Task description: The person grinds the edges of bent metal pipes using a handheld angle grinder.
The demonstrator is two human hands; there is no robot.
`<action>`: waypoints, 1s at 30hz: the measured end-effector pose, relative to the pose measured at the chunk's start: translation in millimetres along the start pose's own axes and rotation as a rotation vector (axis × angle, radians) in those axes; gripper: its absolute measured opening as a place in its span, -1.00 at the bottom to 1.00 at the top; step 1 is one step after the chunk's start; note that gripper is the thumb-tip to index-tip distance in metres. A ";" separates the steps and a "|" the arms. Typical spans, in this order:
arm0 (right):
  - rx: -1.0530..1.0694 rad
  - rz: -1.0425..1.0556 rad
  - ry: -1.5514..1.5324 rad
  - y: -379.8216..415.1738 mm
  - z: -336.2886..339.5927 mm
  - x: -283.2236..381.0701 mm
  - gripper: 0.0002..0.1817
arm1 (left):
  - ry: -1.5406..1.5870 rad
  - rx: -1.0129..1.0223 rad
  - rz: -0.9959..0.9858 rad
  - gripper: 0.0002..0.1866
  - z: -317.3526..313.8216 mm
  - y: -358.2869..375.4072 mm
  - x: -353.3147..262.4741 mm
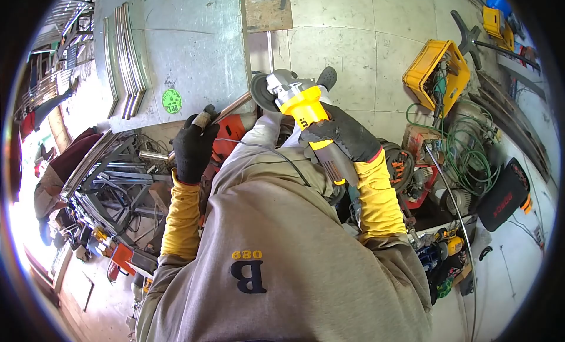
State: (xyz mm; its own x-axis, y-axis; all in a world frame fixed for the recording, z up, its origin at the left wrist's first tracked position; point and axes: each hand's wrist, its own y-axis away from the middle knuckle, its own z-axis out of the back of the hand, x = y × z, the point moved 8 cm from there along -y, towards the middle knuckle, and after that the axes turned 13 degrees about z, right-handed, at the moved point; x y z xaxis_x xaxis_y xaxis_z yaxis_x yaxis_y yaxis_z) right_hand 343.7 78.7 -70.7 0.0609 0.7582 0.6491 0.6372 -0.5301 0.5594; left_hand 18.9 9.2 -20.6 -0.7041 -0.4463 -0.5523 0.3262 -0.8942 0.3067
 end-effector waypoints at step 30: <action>-0.415 0.333 -0.036 26.8 33.6 40.7 -0.34 | 0.381 0.215 0.291 -0.83 87.5 12.1 18.7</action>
State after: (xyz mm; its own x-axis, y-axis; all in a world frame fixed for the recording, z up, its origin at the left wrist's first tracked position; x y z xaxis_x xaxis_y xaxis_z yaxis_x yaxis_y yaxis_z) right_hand 389.0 108.2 -46.6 0.2395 0.5319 0.8122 0.2221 -0.8444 0.4874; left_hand -45.5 -6.8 40.6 -0.3111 -0.6920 -0.6514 0.3089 -0.7218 0.6193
